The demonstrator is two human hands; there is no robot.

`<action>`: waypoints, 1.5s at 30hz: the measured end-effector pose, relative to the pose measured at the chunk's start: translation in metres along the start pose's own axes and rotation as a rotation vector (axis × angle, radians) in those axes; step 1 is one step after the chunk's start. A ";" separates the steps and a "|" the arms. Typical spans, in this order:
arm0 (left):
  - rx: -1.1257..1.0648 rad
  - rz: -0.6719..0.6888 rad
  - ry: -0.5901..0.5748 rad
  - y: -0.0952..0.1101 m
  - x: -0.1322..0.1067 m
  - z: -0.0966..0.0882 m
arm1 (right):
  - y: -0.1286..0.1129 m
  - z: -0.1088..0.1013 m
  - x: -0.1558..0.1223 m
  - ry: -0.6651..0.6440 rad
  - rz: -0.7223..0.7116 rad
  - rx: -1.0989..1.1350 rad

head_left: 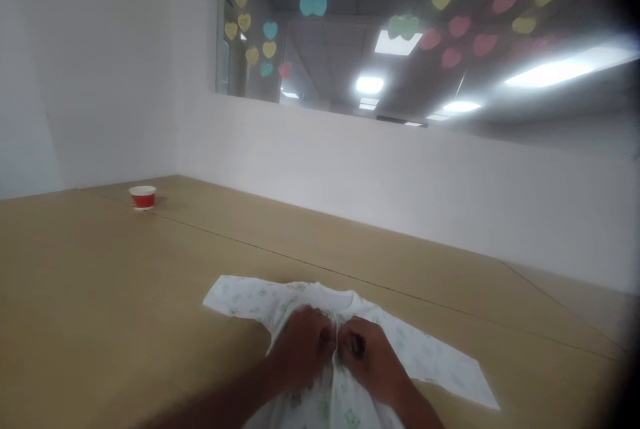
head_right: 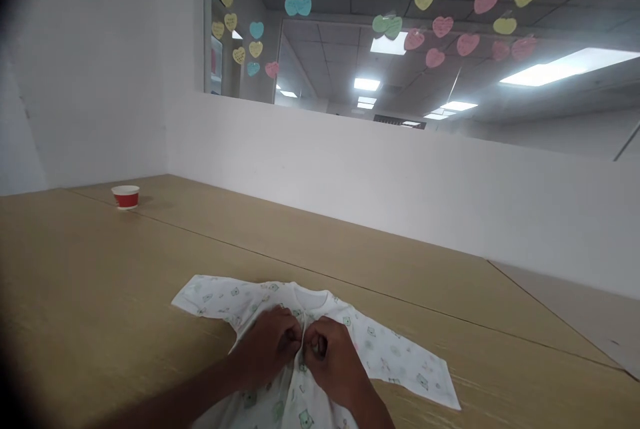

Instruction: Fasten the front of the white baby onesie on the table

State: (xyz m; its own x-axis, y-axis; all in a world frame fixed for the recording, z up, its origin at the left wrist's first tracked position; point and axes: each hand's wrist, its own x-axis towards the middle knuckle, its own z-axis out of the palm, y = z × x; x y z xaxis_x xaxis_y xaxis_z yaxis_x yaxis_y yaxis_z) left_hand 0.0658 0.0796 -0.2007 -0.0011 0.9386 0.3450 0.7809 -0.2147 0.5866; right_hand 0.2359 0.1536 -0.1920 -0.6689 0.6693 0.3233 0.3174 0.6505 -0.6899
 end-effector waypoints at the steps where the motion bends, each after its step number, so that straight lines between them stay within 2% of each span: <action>1: 0.009 -0.013 -0.003 0.000 0.000 0.000 | 0.001 0.000 0.000 -0.004 0.008 0.005; 6: 0.006 -0.029 -0.059 0.002 0.000 -0.003 | 0.003 -0.001 0.000 -0.023 -0.006 0.025; 11: -0.042 -0.080 -0.050 0.001 0.002 -0.005 | -0.001 -0.003 -0.002 -0.037 0.008 0.041; 22: -0.181 -0.084 -0.058 0.002 0.008 -0.011 | -0.005 0.000 -0.001 0.022 0.071 0.141; 29: -0.249 -0.040 -0.070 0.000 0.008 -0.010 | -0.009 -0.001 -0.001 -0.018 0.194 0.219; 32: -0.265 -0.015 -0.051 0.004 0.007 -0.012 | -0.011 -0.001 -0.001 -0.016 0.187 0.207; 38: -0.280 -0.109 -0.026 0.013 0.005 -0.015 | -0.008 0.004 -0.002 0.021 0.172 0.125; 45: -0.293 -0.102 0.018 0.012 0.005 -0.011 | -0.015 -0.001 -0.001 -0.008 0.131 0.158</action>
State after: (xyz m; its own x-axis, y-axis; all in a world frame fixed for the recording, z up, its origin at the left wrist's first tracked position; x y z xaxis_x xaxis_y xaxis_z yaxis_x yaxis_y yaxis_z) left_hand 0.0681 0.0790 -0.1840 -0.0835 0.9550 0.2846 0.5628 -0.1905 0.8044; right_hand 0.2325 0.1439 -0.1812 -0.6348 0.7409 0.2194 0.2932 0.4937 -0.8187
